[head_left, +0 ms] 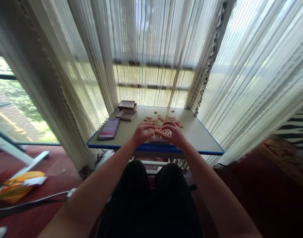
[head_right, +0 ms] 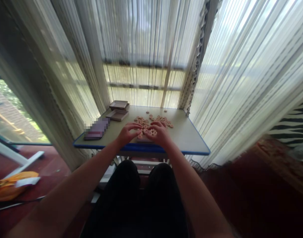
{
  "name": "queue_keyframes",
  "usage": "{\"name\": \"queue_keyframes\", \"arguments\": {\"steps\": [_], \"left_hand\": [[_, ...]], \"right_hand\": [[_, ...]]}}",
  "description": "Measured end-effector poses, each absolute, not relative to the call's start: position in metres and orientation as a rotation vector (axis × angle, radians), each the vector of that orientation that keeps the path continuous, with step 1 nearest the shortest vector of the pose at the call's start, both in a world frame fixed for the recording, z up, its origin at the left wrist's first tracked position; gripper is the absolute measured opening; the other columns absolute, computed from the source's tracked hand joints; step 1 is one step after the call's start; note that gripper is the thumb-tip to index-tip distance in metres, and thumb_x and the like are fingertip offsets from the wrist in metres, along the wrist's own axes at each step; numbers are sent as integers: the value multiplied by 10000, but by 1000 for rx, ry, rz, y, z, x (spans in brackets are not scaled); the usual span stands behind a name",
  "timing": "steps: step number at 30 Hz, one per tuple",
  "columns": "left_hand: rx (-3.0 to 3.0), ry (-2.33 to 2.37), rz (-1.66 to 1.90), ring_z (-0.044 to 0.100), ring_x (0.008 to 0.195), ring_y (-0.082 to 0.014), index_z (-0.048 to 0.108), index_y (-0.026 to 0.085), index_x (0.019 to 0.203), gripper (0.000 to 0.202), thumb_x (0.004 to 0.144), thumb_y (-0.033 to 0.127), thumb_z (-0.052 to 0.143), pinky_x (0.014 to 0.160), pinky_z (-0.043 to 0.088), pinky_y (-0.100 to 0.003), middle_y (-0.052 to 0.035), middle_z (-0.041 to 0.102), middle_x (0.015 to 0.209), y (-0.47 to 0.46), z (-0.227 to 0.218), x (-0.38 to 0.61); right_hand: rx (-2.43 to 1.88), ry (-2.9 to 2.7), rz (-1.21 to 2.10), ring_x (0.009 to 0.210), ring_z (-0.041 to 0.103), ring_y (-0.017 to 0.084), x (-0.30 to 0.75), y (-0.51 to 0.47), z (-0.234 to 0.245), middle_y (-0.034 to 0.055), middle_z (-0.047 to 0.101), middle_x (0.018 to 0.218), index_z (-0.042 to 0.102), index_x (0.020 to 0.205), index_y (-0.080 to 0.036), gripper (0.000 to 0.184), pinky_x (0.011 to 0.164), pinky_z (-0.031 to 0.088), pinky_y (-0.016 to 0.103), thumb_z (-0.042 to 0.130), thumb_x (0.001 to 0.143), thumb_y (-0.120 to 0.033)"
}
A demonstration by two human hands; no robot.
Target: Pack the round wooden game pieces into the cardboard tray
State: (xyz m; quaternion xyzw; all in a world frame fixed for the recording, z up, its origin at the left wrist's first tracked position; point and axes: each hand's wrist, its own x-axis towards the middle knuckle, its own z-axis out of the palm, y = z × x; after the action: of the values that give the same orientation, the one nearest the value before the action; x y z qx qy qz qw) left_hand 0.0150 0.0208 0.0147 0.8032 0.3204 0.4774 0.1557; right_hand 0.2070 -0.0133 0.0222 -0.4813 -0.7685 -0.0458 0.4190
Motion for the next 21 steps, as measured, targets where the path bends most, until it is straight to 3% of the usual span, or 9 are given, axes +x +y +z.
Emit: {"name": "queue_keyframes", "arguments": {"steps": [9,21], "left_hand": [[2532,927,1214,509,1021,-225,678,264,947,277,692,368,642,928,360,-406,-47,626,1031,19,5,14],[2594,1046,1083,440,1063,-229,710,294,826,174,727,380,596,944,331,-398,-18,592,1074,15,6,14]], "right_hand": [[-1255,-1945,-100,1071,393,234,202,-16,2,37,558,1087,674,797,-242,191,953,272,394,649,670,-383],[-1303,-2037,-158,1078,360,249,199,-21,2,44,545,1093,680,841,-253,174,944,272,404,620,693,-323]]}}
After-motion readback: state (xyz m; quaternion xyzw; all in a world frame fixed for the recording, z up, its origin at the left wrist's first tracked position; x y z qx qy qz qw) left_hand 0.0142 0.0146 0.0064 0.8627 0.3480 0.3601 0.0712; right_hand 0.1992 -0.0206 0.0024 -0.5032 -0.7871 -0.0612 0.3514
